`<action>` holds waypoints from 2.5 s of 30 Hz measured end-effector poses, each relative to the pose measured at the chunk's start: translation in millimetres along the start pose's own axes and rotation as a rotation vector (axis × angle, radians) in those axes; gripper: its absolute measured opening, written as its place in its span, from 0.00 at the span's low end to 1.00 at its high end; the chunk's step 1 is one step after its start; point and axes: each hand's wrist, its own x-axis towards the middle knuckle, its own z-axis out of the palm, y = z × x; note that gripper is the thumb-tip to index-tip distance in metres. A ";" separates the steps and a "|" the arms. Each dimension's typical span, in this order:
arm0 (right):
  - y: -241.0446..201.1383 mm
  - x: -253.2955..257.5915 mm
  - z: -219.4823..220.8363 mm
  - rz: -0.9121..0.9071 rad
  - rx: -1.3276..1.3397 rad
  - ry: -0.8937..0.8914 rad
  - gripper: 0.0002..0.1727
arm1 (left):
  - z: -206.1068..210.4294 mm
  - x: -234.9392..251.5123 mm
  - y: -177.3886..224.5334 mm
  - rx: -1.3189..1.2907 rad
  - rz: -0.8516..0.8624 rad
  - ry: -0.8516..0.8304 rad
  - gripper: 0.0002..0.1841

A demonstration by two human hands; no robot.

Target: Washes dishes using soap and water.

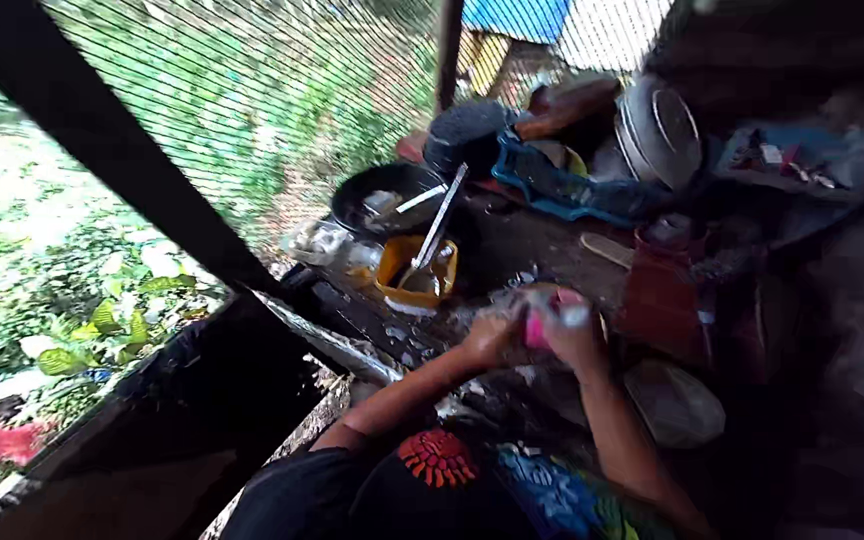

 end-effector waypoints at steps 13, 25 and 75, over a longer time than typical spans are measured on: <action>-35.8 5.9 3.8 -0.183 1.206 0.449 0.29 | 4.0 -6.4 -48.3 -0.505 0.238 0.232 0.49; -10.2 -19.6 32.5 0.335 0.689 -0.214 0.08 | -23.9 13.7 -34.2 -0.038 0.555 0.025 0.21; 112.0 -37.0 -92.4 1.094 -0.623 -0.599 0.19 | 33.5 209.2 -111.0 0.186 -0.457 -0.947 0.28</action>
